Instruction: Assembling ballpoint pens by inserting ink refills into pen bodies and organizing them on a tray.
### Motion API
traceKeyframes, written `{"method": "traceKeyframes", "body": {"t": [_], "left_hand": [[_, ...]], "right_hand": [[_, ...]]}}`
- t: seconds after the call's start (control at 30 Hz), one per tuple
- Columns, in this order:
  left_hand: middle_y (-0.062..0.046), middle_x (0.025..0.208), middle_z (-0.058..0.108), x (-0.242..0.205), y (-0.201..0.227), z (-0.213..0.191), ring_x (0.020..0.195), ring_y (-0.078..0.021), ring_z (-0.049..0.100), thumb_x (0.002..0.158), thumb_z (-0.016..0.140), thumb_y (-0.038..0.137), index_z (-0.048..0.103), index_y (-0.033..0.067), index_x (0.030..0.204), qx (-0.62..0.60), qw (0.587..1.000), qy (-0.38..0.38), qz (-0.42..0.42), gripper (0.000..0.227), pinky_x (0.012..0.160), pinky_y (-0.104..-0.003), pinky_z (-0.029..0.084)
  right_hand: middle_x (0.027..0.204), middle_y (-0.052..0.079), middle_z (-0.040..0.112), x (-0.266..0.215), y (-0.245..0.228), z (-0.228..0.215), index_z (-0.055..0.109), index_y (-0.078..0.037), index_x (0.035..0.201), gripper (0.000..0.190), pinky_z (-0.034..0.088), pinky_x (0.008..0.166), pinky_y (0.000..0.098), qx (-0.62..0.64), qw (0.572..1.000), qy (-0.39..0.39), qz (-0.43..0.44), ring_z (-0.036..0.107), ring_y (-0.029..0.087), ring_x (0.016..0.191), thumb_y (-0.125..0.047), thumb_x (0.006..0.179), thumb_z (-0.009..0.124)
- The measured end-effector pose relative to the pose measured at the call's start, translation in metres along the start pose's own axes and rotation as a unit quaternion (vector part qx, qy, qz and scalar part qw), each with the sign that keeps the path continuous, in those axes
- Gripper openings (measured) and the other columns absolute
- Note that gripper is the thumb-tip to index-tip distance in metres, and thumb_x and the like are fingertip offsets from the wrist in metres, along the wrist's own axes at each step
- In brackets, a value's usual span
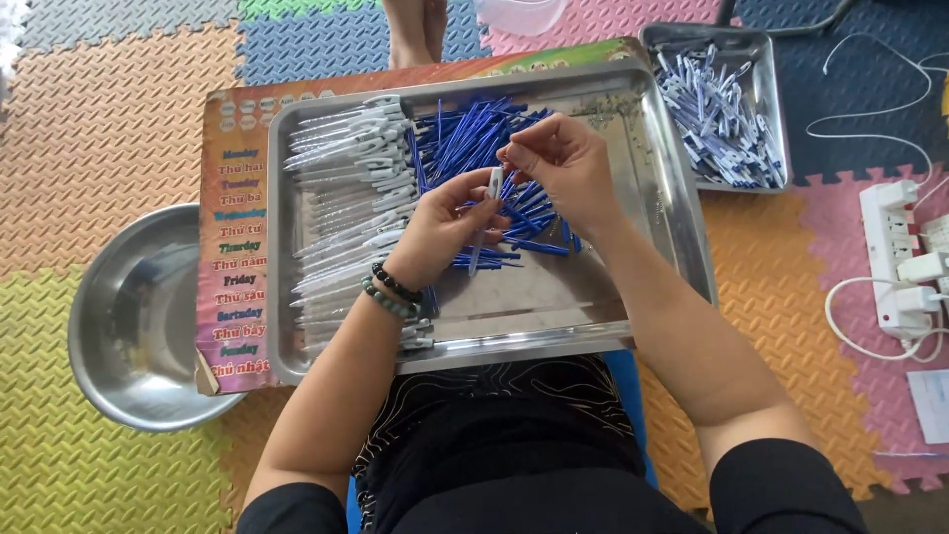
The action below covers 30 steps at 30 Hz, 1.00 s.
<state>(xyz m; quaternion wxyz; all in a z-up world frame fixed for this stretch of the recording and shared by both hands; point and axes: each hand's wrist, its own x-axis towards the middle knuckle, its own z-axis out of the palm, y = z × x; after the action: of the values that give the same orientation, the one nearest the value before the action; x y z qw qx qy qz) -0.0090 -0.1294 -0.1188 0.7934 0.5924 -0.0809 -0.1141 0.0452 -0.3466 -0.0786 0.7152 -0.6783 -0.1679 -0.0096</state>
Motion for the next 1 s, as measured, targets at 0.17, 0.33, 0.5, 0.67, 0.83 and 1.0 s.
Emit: {"method": "traceKeyframes", "body": {"t": [0.17, 0.33, 0.5, 0.67, 0.83, 1.0], "left_hand": [[-0.018, 0.12, 0.072, 0.0, -0.002, -0.006, 0.101, -0.0303, 0.086, 0.111, 0.071, 0.002, 0.062, 0.0059, 0.16, 0.017, 1.0, -0.022, -0.005, 0.05, 0.091, -0.055, 0.072], [-0.022, 0.118, 0.073, 0.001, -0.005, -0.009, 0.097, -0.0311, 0.085, 0.111, 0.072, 0.003, 0.063, 0.0047, 0.159, 0.031, 0.999, -0.019, 0.011, 0.049, 0.089, -0.054, 0.073], [-0.014, 0.115, 0.077, -0.003, 0.004, -0.013, 0.099, -0.0233, 0.083, 0.113, 0.072, 0.01, 0.064, 0.0081, 0.157, 0.043, 0.997, 0.012, 0.069, 0.045, 0.088, -0.046, 0.074], [-0.016, 0.125, 0.078, -0.005, 0.021, -0.022, 0.1, -0.023, 0.083, 0.12, 0.059, 0.014, 0.047, 0.0155, 0.17, 0.005, 0.995, 0.067, 0.067, 0.052, 0.089, -0.045, 0.077], [-0.02, 0.13, 0.078, -0.001, 0.018, -0.028, 0.102, -0.0271, 0.085, 0.122, 0.053, 0.013, 0.045, 0.0161, 0.17, -0.027, 0.993, 0.107, 0.044, 0.05, 0.087, -0.05, 0.078], [-0.02, 0.131, 0.078, 0.004, 0.004, -0.031, 0.1, -0.0293, 0.086, 0.12, 0.057, 0.015, 0.045, 0.0159, 0.17, -0.025, 0.994, 0.101, 0.038, 0.051, 0.085, -0.051, 0.078]], "right_hand": [[0.106, 0.025, 0.082, -0.002, 0.002, 0.001, 0.074, 0.0, 0.118, 0.013, 0.072, 0.085, 0.0418, -0.025, 0.999, -0.029, -0.004, 0.084, 0.028, 0.097, -0.006, 0.11, 0.082], [0.097, 0.018, 0.083, -0.001, 0.005, 0.003, 0.08, -0.003, 0.11, 0.011, 0.07, 0.079, 0.0347, -0.064, 0.995, -0.057, -0.042, 0.082, 0.022, 0.091, -0.011, 0.107, 0.088], [0.095, 0.009, 0.082, 0.001, 0.005, -0.001, 0.084, -0.01, 0.112, 0.007, 0.067, 0.078, 0.032, -0.142, 0.986, -0.042, -0.081, 0.078, 0.017, 0.091, -0.017, 0.111, 0.086], [0.098, 0.001, 0.082, 0.006, 0.027, -0.021, 0.09, -0.02, 0.109, 0.006, 0.06, 0.085, 0.0337, -0.401, 0.888, -0.108, -0.196, 0.071, 0.021, 0.099, -0.014, 0.107, 0.089], [0.105, 0.003, 0.079, 0.004, 0.034, -0.021, 0.091, -0.025, 0.108, 0.008, 0.062, 0.089, 0.0396, -0.55, 0.79, -0.162, -0.218, 0.067, 0.025, 0.11, -0.02, 0.107, 0.085], [0.105, 0.002, 0.077, 0.007, 0.049, -0.017, 0.086, -0.026, 0.107, 0.008, 0.061, 0.09, 0.0362, -0.605, 0.741, -0.164, -0.239, 0.068, 0.022, 0.109, -0.031, 0.11, 0.08]]}}
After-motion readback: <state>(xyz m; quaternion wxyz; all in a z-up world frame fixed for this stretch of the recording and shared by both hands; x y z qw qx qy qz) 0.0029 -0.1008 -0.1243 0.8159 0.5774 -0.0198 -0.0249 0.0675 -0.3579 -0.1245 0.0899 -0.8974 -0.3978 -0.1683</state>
